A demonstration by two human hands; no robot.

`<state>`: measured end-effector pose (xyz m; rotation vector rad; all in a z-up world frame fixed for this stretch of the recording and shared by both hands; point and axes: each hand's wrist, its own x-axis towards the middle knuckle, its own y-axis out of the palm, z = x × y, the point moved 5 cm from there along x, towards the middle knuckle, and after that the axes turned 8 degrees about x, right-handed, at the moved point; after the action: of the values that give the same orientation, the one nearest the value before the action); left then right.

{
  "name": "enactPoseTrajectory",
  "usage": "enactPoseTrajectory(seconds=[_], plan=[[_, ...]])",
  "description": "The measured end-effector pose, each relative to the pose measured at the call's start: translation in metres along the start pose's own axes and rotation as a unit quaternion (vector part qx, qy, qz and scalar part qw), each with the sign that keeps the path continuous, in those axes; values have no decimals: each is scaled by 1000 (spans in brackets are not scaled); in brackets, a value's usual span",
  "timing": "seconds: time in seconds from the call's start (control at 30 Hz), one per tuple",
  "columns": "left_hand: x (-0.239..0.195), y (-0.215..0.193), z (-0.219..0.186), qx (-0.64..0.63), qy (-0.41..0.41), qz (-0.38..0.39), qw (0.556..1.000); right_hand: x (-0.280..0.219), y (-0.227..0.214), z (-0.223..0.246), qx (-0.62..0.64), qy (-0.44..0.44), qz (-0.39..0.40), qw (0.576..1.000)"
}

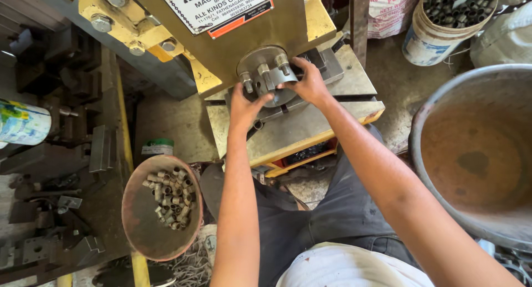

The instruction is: The person picks up metal cylinders from a bowl, inserts them into a hydraulic press machine, and then places the processed components into a large bucket.

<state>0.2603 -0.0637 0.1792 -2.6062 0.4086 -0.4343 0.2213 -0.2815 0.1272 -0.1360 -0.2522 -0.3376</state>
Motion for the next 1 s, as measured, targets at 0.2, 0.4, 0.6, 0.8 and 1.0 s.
enactPoseTrajectory(seconds=[0.2, 0.4, 0.6, 0.8, 1.0], plan=[[-4, 10, 10, -162, 16, 36, 986, 0, 1, 3, 22, 10, -4, 1000], [-4, 8, 7, -131, 32, 28, 990, 0, 1, 11, 30, 7, 9, 999], [-2, 11, 14, -147, 36, 17, 988, -4, -1, 20, 8, -12, 11, 1000], [-3, 11, 19, -124, 4, 19, 992, -5, -1, 15, -3, -9, 8, 1000], [0, 11, 17, -148, 22, 26, 988, -2, 0, 13, 21, 26, 20, 999]])
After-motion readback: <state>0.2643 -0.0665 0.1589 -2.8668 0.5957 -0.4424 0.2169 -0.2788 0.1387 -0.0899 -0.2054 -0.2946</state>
